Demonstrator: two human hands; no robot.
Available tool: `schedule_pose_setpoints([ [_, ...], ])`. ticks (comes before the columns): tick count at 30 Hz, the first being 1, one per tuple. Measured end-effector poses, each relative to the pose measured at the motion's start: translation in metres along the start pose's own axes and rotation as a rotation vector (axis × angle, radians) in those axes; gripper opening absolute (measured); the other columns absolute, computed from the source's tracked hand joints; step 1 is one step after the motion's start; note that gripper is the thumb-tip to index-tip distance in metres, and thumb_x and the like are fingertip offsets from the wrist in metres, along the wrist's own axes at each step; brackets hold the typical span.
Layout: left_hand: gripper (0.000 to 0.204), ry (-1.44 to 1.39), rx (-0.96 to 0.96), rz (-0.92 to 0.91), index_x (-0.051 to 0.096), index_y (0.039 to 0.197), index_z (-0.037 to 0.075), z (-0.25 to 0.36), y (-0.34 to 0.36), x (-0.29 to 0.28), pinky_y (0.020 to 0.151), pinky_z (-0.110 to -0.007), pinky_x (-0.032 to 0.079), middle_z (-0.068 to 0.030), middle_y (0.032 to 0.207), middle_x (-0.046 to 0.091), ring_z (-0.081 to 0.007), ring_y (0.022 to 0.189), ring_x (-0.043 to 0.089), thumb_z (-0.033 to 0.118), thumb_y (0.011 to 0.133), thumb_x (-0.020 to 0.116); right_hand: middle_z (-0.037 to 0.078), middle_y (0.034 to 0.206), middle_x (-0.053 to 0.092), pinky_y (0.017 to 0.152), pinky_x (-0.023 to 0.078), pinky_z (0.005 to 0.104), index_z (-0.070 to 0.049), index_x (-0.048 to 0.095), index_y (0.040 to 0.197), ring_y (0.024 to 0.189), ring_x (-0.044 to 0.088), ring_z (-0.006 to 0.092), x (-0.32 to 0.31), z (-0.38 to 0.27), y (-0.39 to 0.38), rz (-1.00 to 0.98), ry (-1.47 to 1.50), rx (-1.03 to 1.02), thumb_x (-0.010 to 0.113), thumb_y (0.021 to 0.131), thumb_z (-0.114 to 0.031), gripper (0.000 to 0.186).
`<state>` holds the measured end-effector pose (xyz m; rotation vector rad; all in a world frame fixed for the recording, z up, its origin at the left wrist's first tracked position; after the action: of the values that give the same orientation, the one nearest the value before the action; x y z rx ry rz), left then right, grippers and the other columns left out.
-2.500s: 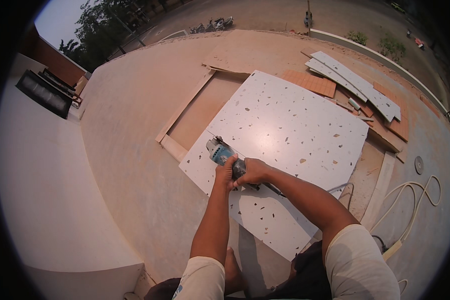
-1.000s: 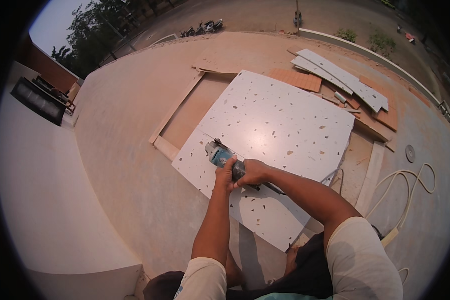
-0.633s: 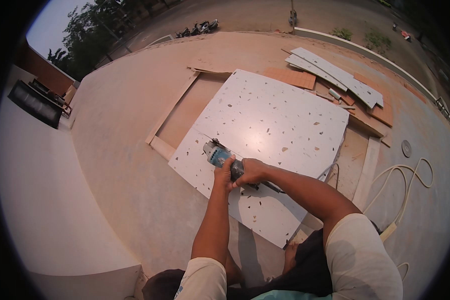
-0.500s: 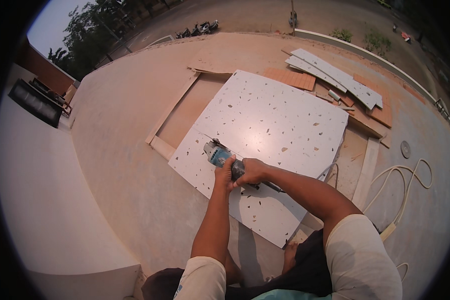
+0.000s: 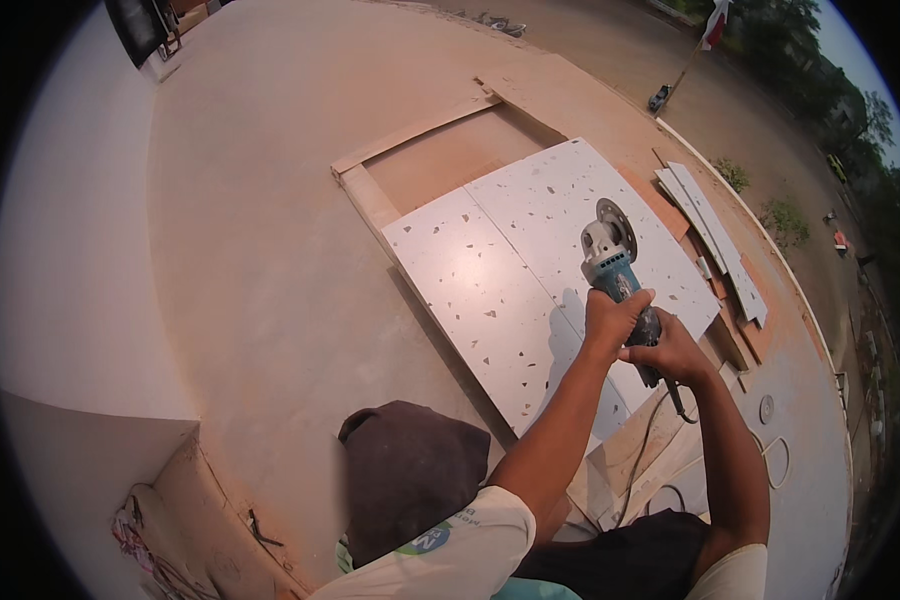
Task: The person uses an angle grinder to cut a large white speckled tile into smaller rectangular pieces. The person sits on the floor and guides the tool along the tile surface, creating multiple cuts. After finishing, the person lifts the cut pieces and hands one to a coworker.
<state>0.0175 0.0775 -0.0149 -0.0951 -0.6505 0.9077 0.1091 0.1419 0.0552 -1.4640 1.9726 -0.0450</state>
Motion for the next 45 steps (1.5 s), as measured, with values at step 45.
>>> schedule_pose_setpoints([
  [45, 0.025, -0.021, -0.021, 0.063, 0.059, 0.099, 0.001, -0.019, 0.022, -0.141, 0.069, -0.034, 0.058, -0.0077, 0.085, 0.065, -0.0198, 0.073, 0.067, 0.020, 0.086, 0.071, 0.024, 0.100, 0.067, 0.081, 0.053, 0.0384, 0.007, 0.058, 0.108, 0.093, 0.067, 0.0352, 0.113, 0.034, 0.088, -0.069, -0.057, -0.144, 0.086, 0.054, -0.040, 0.077],
])
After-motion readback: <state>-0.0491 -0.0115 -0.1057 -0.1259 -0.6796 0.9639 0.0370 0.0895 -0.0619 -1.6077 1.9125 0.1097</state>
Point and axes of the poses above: each hand's wrist, its own y-axis towards the middle knuckle, its own x-axis out of the palm, z = x × y, the point moved 6 cm from there along y, towards the middle knuckle
